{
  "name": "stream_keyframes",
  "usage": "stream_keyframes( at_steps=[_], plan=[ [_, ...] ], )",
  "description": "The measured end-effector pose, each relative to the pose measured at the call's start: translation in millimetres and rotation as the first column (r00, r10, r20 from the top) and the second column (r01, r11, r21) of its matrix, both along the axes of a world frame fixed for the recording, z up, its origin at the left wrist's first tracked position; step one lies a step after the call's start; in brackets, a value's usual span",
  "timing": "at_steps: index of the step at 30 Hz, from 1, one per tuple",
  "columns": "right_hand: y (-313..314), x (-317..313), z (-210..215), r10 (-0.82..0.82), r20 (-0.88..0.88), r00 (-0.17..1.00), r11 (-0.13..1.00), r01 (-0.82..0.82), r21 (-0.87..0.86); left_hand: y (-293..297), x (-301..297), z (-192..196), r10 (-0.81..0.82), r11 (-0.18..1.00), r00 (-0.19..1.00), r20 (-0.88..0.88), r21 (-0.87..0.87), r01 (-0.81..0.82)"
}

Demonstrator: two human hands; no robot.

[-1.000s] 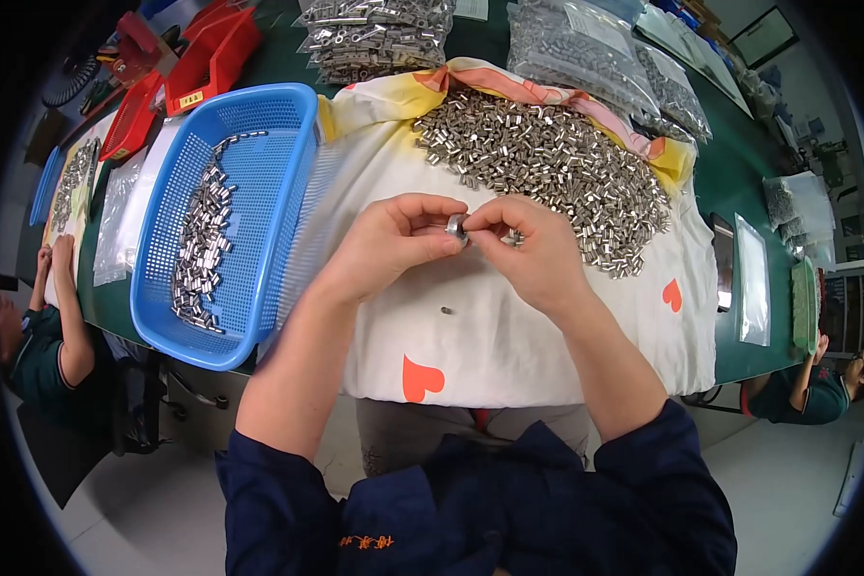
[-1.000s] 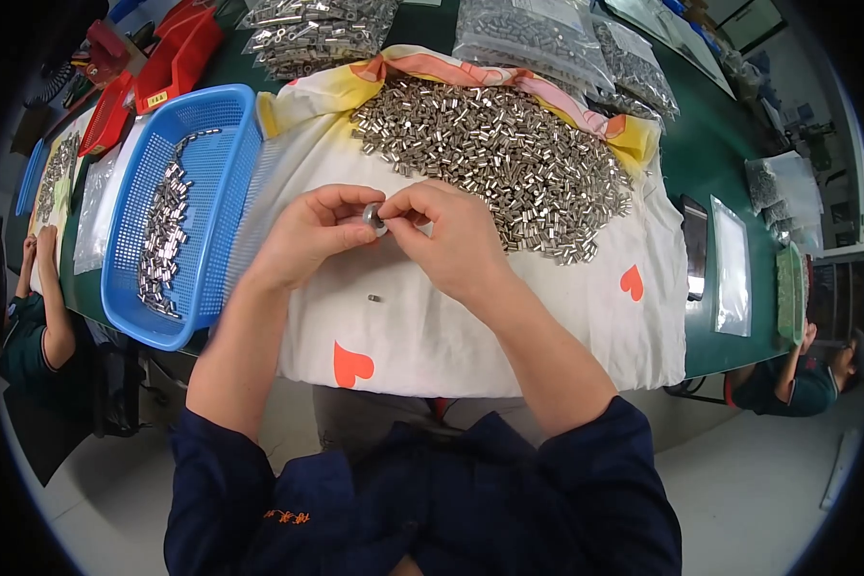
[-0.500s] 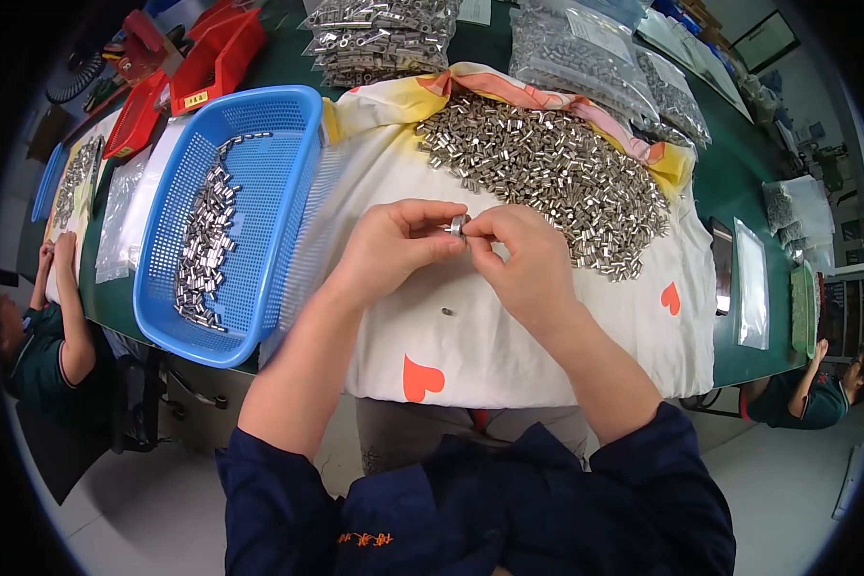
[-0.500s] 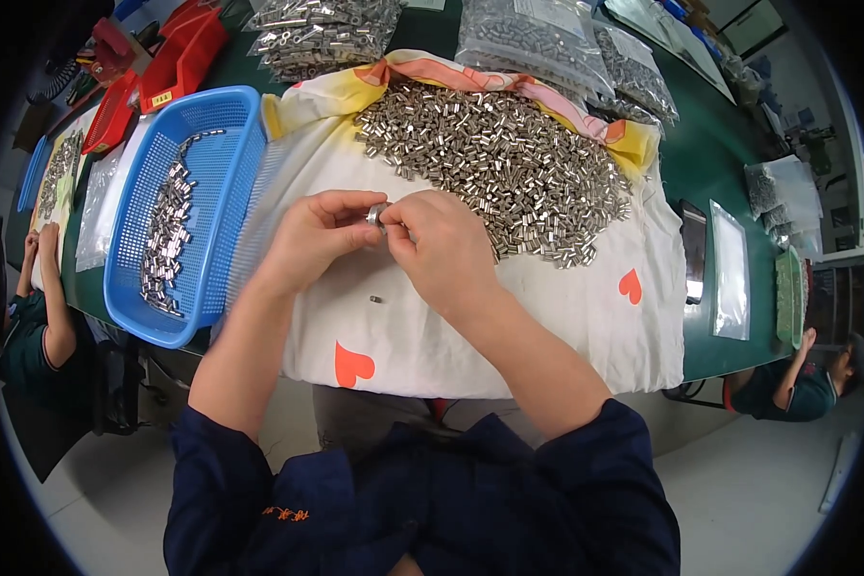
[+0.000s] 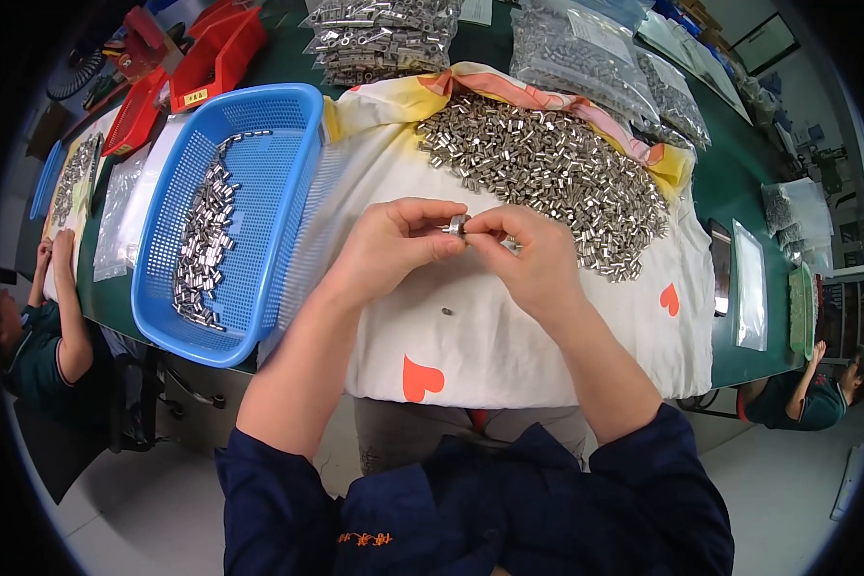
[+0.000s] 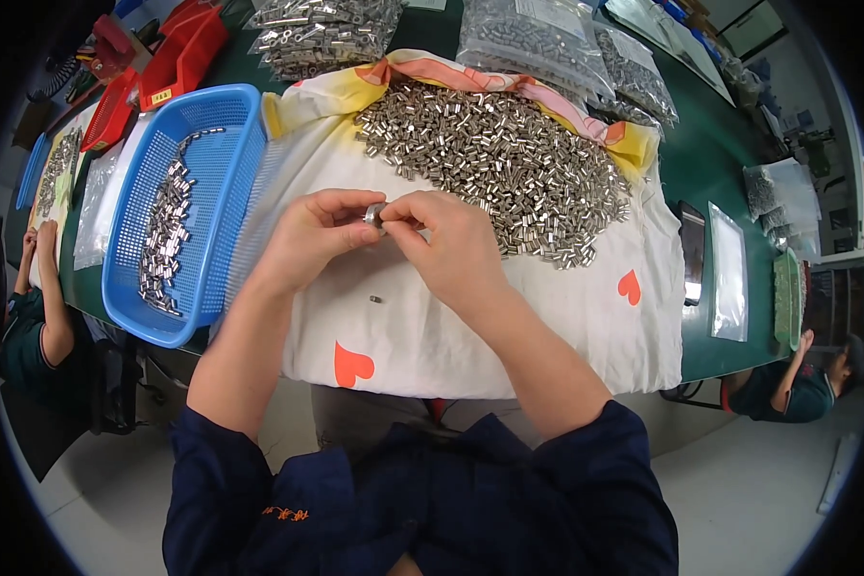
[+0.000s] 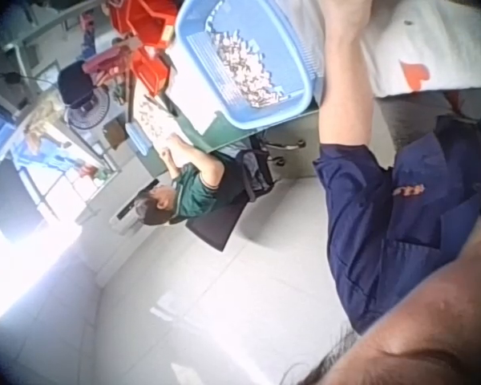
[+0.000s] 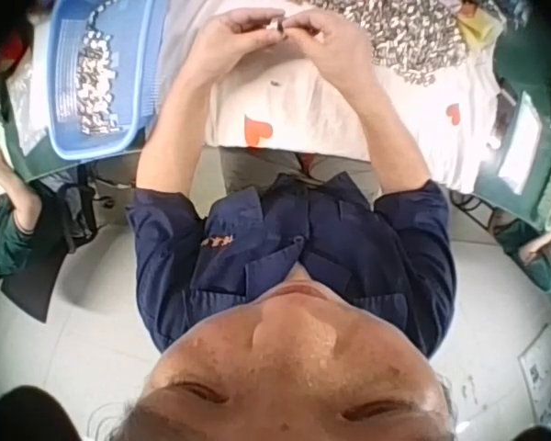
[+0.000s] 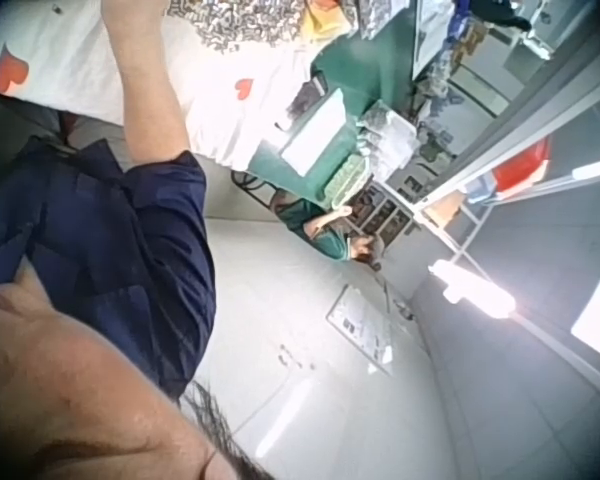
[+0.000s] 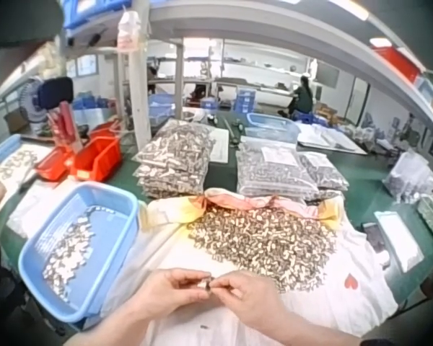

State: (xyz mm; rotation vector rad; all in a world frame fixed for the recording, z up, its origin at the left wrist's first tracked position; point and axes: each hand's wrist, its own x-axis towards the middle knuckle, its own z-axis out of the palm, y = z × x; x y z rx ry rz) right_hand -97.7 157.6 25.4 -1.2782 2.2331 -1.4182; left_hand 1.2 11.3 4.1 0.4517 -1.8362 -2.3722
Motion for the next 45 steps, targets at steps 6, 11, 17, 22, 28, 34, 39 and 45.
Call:
stream_keyframes(
  at_steps=[6,11,17,22,28,34,39,45],
  plan=[
    [1.8,-10.0,1.6,0.092,0.12,0.989,0.99,-0.104,0.097,0.6,0.3,2.5,-0.086,0.996,0.995,0.059,-0.013,0.087],
    [8.3,-32.6,7.2,0.044,0.103,0.994,0.981,-0.062,0.181,1.0,6.9,6.5,-0.182,0.983,0.975,0.124,-0.011,0.185],
    [7.7,-41.2,-17.0,0.006,-0.386,0.923,0.97,0.088,0.225,2.3,10.1,10.6,-0.32,0.939,0.941,0.109,-0.095,0.33],
    [2.3,-31.2,-21.6,-0.005,-0.596,0.803,0.946,0.197,0.258,0.4,5.5,8.1,-0.251,0.965,0.963,0.103,-0.052,0.257],
    [2.2,-30.6,-10.3,-0.054,-0.367,0.929,0.978,0.124,0.171,-2.0,2.9,1.0,-0.137,0.989,0.988,0.072,0.07,0.132],
    [2.9,-14.6,3.7,0.113,0.158,0.981,0.992,-0.12,0.032,-1.5,3.0,-0.4,-0.07,0.996,0.998,0.001,0.062,0.07],
    [2.0,-7.9,2.3,0.096,0.094,0.991,0.994,-0.101,0.049,0.1,2.4,0.1,-0.051,0.998,0.999,0.015,0.038,0.05],
    [-1.2,2.8,-7.7,0.006,-0.26,0.966,0.998,-0.021,-0.053,2.8,0.9,-5.0,-0.002,1.0,1.0,0.007,-0.003,0.002]
  ],
)
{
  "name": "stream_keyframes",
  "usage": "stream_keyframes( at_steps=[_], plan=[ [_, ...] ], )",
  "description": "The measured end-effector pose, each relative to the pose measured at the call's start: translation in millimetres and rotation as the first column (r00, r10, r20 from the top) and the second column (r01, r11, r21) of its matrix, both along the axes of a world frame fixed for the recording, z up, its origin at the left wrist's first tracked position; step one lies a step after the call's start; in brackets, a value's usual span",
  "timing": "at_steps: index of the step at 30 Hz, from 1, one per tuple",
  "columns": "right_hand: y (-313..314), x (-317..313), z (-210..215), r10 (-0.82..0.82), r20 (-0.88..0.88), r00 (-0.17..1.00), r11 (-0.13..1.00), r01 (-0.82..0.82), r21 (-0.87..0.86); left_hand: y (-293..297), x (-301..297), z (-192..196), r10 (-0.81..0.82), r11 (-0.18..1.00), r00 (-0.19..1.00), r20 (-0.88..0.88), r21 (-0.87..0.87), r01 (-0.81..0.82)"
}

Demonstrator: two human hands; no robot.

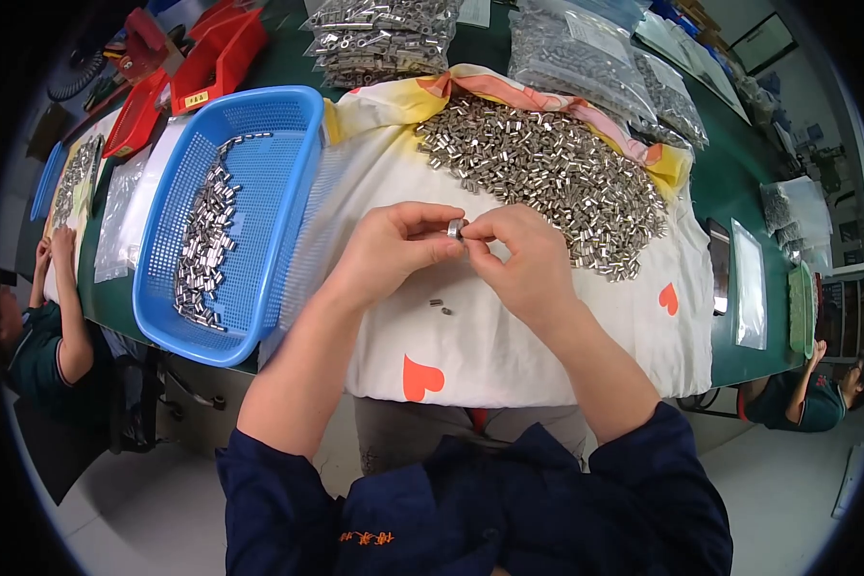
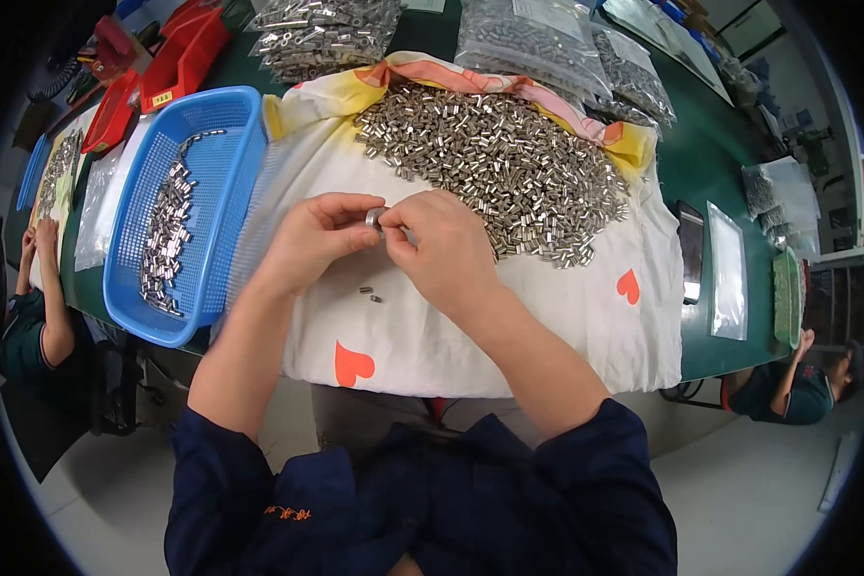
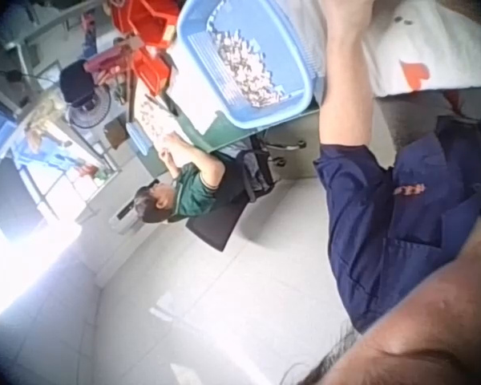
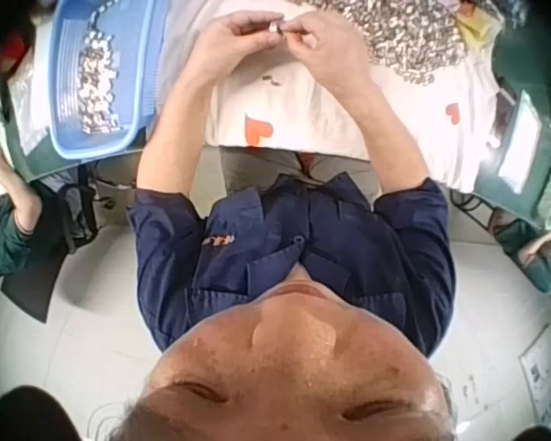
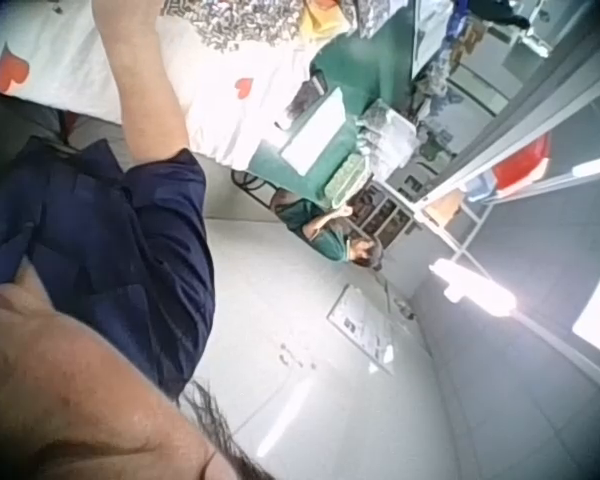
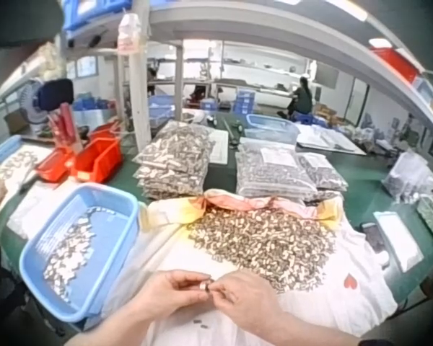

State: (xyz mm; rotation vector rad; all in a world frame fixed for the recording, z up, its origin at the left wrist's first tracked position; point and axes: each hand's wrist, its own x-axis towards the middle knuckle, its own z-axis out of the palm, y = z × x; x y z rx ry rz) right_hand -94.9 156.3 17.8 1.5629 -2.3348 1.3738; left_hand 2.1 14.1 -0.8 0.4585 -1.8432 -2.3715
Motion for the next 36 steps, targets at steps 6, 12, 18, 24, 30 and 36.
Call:
stream_keyframes(
  at_steps=[6,12,18,24,30,36],
  plan=[
    [3.5,-6.5,6.1,0.051,0.205,0.977,0.998,-0.056,0.018,-3.0,1.2,2.9,-0.007,0.996,1.0,0.01,0.087,0.006],
    [7.6,-18.1,20.3,0.047,0.421,0.906,0.96,-0.157,0.23,-0.9,2.8,8.4,-0.078,0.997,0.996,0.042,0.007,0.077],
    [17.1,-45.3,11.5,-0.087,0.016,0.996,0.935,0.076,0.345,-3.4,7.2,13.2,-0.248,0.968,0.961,0.12,-0.005,0.25],
    [11.6,-40.1,-6.6,-0.086,-0.306,0.948,0.875,0.218,0.431,-2.2,10.5,16.3,-0.334,0.942,0.94,0.061,0.009,0.335],
    [3.4,-36.0,-16.2,-0.139,-0.37,0.919,0.882,0.285,0.376,-0.8,6.1,14.8,-0.287,0.954,0.952,0.11,-0.059,0.294],
    [2.0,-24.2,8.4,-0.095,0.073,0.993,0.965,0.074,0.253,-5.0,2.8,5.0,-0.077,0.996,0.994,0.074,0.051,0.073]
  ],
)
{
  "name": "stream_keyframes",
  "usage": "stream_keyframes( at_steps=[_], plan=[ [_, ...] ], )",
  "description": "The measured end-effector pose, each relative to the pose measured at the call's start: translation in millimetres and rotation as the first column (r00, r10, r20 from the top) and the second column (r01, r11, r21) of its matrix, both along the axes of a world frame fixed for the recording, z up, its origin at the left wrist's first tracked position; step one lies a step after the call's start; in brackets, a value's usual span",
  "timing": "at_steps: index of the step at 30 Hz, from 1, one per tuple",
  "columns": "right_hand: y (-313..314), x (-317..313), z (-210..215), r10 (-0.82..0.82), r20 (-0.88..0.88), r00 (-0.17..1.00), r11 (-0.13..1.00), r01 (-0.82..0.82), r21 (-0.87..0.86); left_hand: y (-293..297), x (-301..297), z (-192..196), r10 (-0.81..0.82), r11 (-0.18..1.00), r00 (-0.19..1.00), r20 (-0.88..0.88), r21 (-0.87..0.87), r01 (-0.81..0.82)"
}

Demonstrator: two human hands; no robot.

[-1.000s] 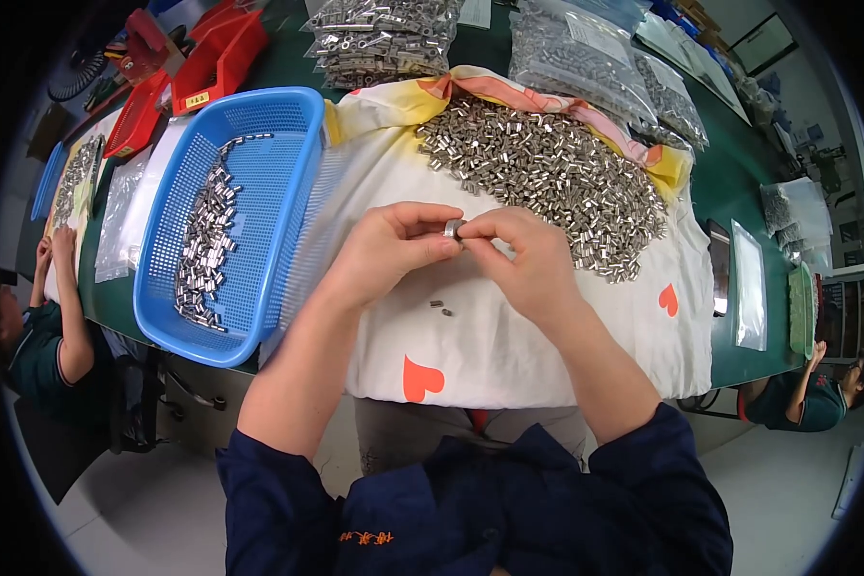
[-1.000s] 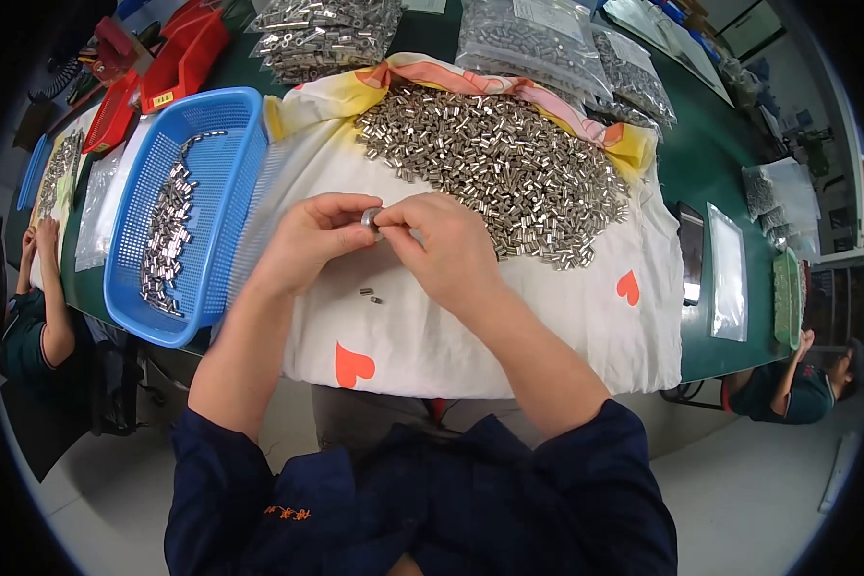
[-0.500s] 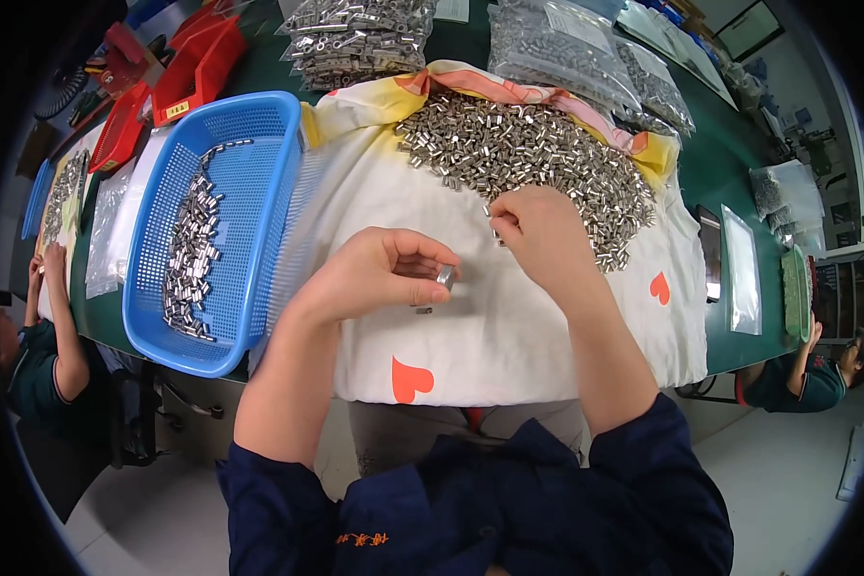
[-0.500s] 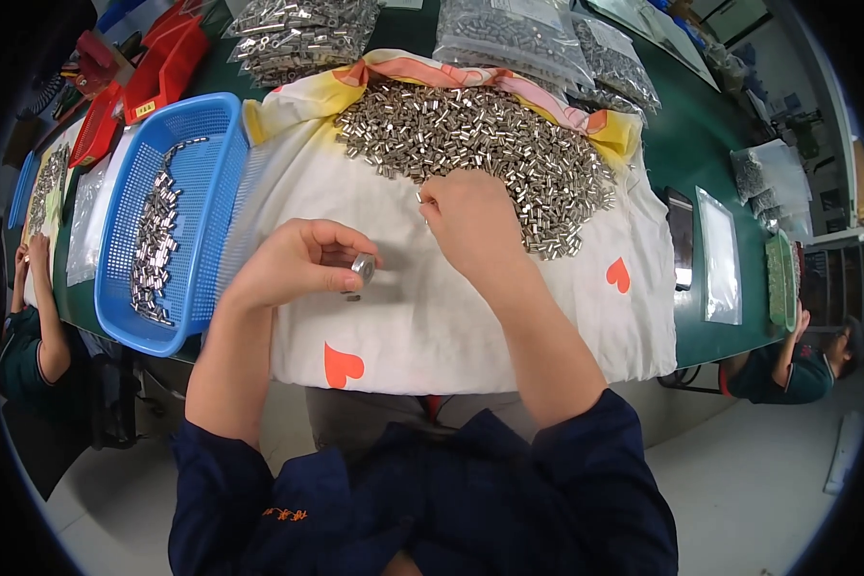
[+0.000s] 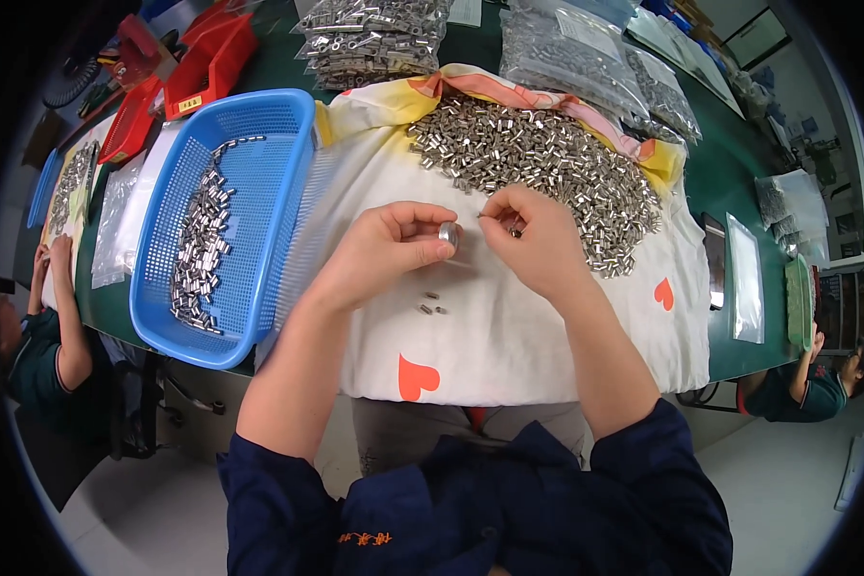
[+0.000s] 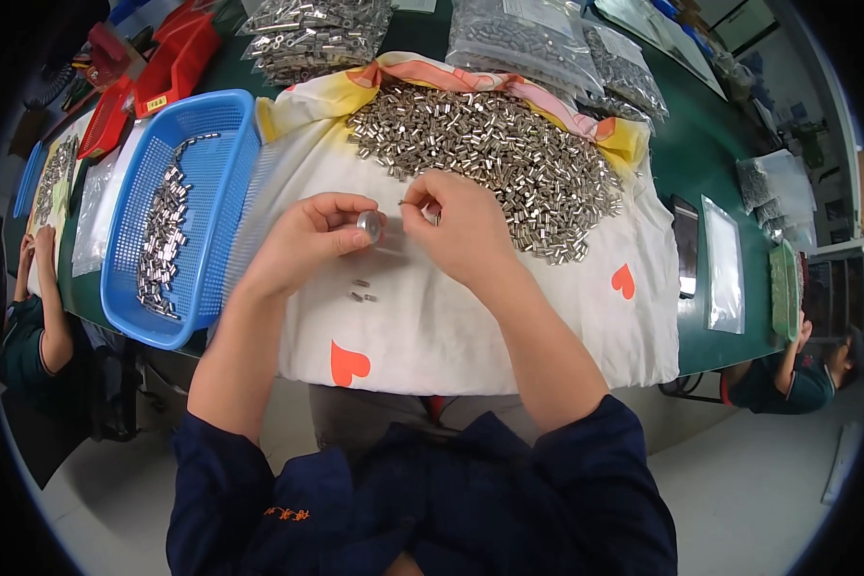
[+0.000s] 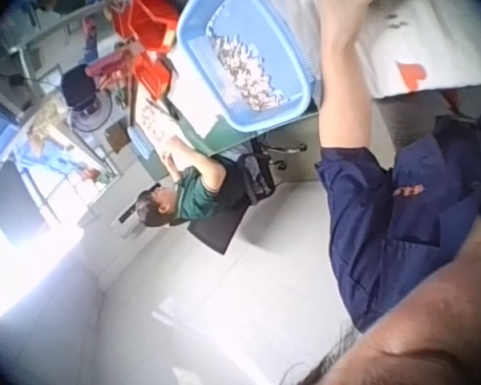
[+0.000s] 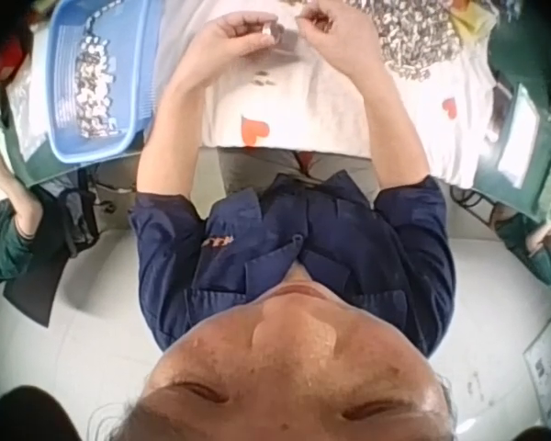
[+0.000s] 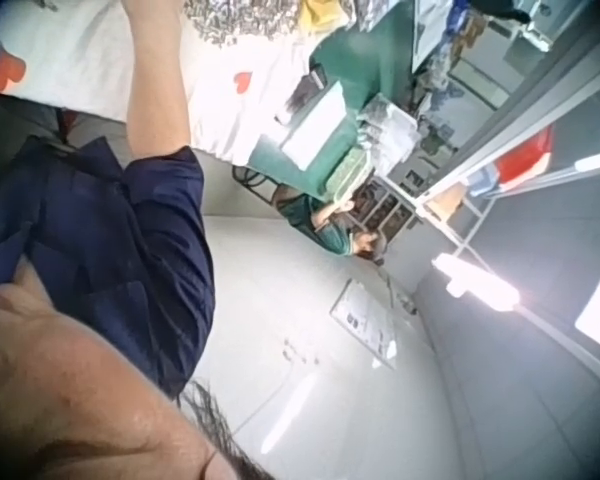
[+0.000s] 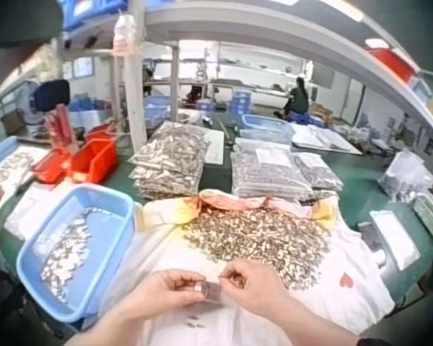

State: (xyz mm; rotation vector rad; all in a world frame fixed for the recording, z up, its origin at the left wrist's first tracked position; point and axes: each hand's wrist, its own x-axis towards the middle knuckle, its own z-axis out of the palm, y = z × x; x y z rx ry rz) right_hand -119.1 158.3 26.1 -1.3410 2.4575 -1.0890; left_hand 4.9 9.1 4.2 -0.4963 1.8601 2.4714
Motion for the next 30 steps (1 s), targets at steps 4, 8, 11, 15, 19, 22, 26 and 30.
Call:
stream_keyframes(
  at_steps=[4,8,11,15,19,22,26,30],
  plan=[
    [2.0,8.2,1.1,0.157,0.396,0.905,0.98,-0.095,-0.172,1.5,-1.3,-3.0,0.039,0.996,0.996,-0.076,0.077,-0.033],
    [1.2,12.6,0.3,0.173,0.335,0.926,0.98,-0.129,-0.149,2.6,-0.5,-0.4,0.035,0.999,0.996,-0.08,0.038,-0.033],
    [1.6,15.9,-2.6,0.15,0.119,0.982,0.984,-0.137,-0.111,3.6,-1.1,-2.2,0.041,0.994,0.998,-0.039,-0.095,-0.045],
    [0.3,21.1,-7.1,0.114,-0.17,0.979,0.979,-0.14,-0.148,8.2,-2.4,-4.0,0.077,0.98,0.995,-0.056,-0.178,-0.086],
    [4.0,14.9,-2.2,0.155,0.086,0.984,0.98,-0.143,-0.139,5.8,-1.4,2.6,0.05,0.994,0.997,-0.062,-0.093,-0.055],
    [5.4,4.7,5.9,0.196,0.319,0.927,0.981,-0.181,-0.076,6.3,-1.0,5.3,0.021,0.996,0.999,-0.043,-0.082,-0.024],
    [4.9,2.0,5.4,0.132,0.344,0.929,0.991,-0.121,-0.054,2.1,3.2,5.7,-0.032,0.997,0.999,0.006,-0.076,0.033],
    [15.9,-19.6,10.1,-0.026,0.095,0.995,0.998,0.019,0.067,4.9,6.1,14.0,-0.109,0.987,0.992,0.059,-0.112,0.115]
  ],
)
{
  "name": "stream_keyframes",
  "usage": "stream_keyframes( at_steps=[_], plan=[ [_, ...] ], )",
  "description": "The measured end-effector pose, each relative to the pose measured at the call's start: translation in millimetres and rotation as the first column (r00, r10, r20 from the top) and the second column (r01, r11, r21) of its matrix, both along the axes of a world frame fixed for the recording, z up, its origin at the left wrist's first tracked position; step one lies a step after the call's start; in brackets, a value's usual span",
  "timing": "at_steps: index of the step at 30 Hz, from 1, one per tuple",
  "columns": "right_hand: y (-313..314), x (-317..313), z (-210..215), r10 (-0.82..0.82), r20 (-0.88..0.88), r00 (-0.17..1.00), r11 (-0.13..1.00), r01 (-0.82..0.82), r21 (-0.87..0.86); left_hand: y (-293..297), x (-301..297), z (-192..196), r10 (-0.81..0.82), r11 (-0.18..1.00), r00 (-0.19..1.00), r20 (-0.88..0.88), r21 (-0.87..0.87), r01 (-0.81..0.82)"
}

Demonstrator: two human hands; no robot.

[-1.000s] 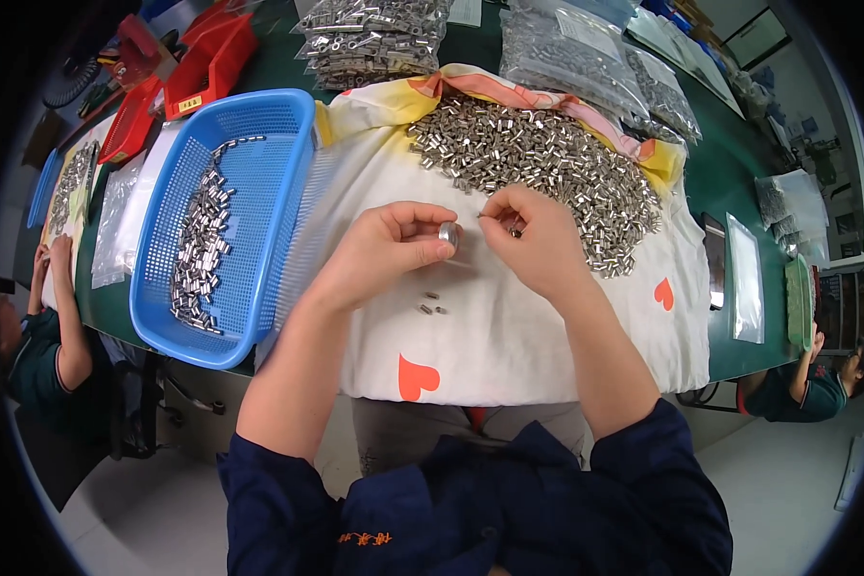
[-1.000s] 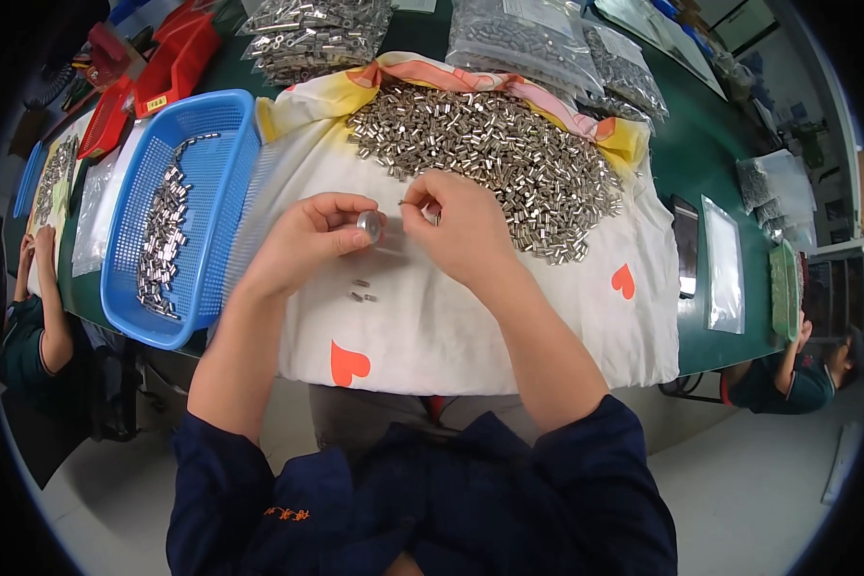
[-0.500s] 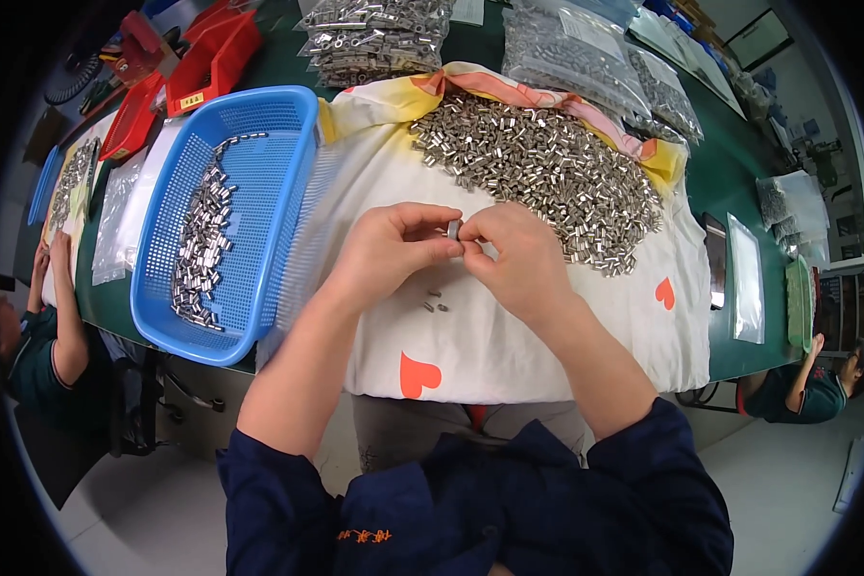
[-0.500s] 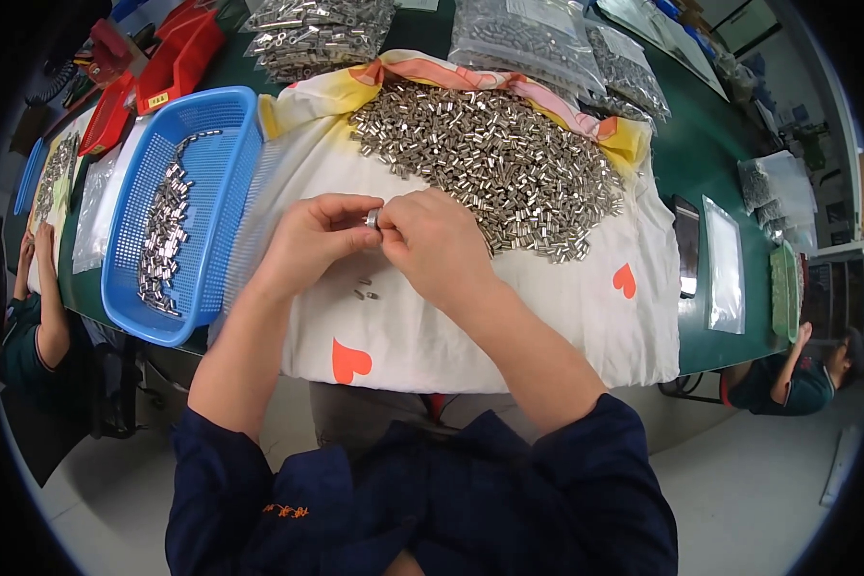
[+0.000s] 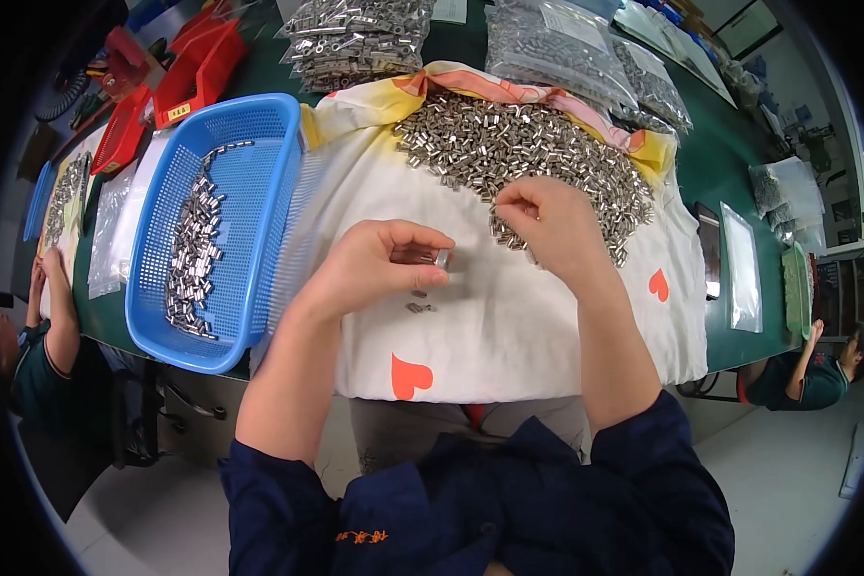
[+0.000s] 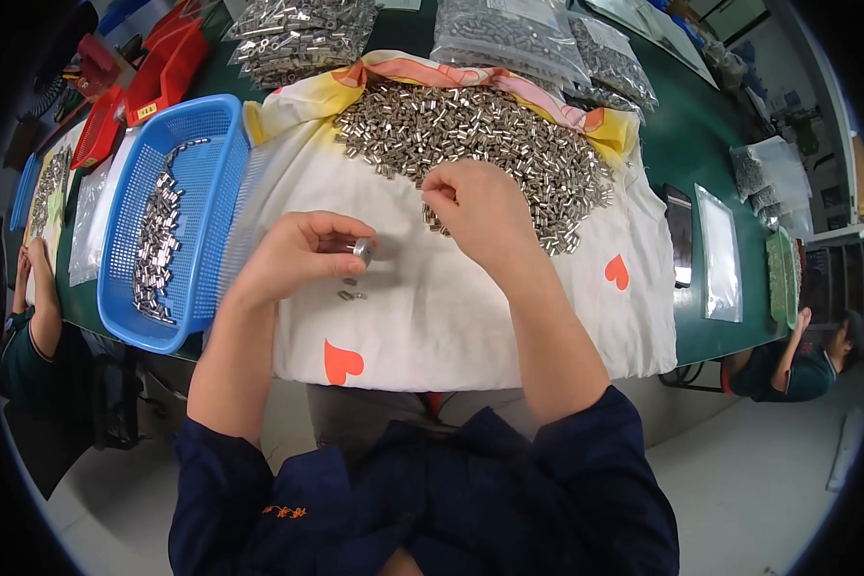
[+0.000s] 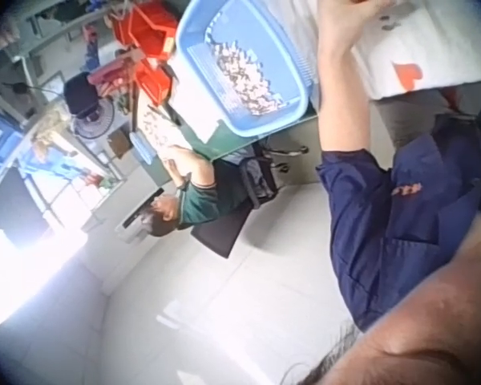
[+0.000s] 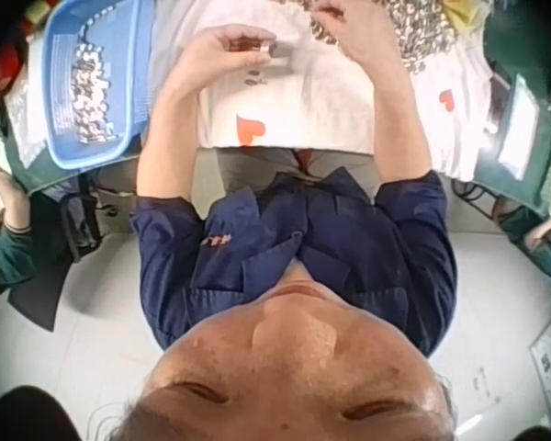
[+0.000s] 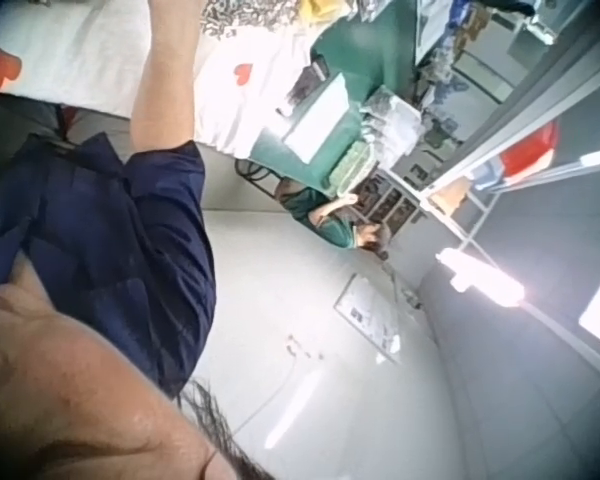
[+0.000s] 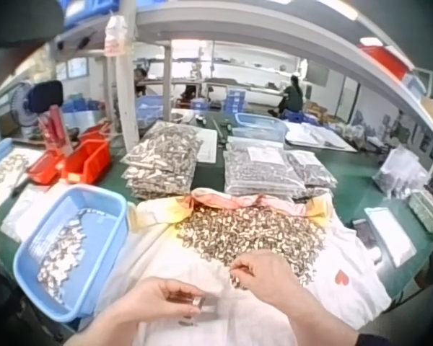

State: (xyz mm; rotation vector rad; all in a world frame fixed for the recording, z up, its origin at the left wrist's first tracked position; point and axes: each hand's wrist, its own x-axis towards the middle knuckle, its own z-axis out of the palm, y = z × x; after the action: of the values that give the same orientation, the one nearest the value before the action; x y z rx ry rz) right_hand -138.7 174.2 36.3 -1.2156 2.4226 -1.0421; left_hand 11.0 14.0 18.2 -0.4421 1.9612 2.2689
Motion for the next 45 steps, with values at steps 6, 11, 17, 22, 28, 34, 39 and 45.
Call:
stream_keyframes(
  at_steps=[6,11,17,22,28,34,39,45],
  plan=[
    [-5.0,9.1,-21.0,0.026,-0.398,0.917,0.968,0.076,0.24,-0.3,0.1,-3.8,-0.057,0.998,0.998,-0.041,-0.017,0.057],
    [-6.4,11.1,-27.0,0.088,-0.429,0.899,0.98,-0.001,0.198,-0.6,-1.6,-4.9,-0.041,0.999,0.999,-0.024,-0.02,0.041],
    [-12.7,15.7,-11.4,-0.035,-0.223,0.974,0.999,0.039,0.016,-1.9,-4.6,-8.5,0.053,0.998,0.996,-0.067,0.05,-0.05],
    [-12.9,31.6,-3.1,0.12,0.263,0.957,0.976,-0.066,-0.206,-4.7,-5.1,-14.4,0.136,0.981,0.983,-0.121,0.156,-0.116],
    [-13.3,37.7,-9.9,0.123,0.01,0.992,0.963,-0.117,-0.243,-2.2,-6.7,-15.5,0.152,0.984,0.98,-0.131,0.116,-0.138],
    [-17.8,45.9,-17.7,0.048,-0.262,0.964,0.96,-0.117,-0.253,0.0,-7.3,-20.6,0.196,0.98,0.969,-0.153,0.01,-0.197],
    [-13.1,39.1,-13.7,0.081,-0.198,0.977,0.953,-0.134,-0.271,-0.2,-6.2,-14.4,0.188,0.982,0.972,-0.143,0.033,-0.185],
    [-9.5,27.0,-2.5,0.143,0.288,0.947,0.983,-0.101,-0.153,-1.8,-5.5,-14.2,0.106,0.994,0.987,-0.121,-0.02,-0.11]
  ],
)
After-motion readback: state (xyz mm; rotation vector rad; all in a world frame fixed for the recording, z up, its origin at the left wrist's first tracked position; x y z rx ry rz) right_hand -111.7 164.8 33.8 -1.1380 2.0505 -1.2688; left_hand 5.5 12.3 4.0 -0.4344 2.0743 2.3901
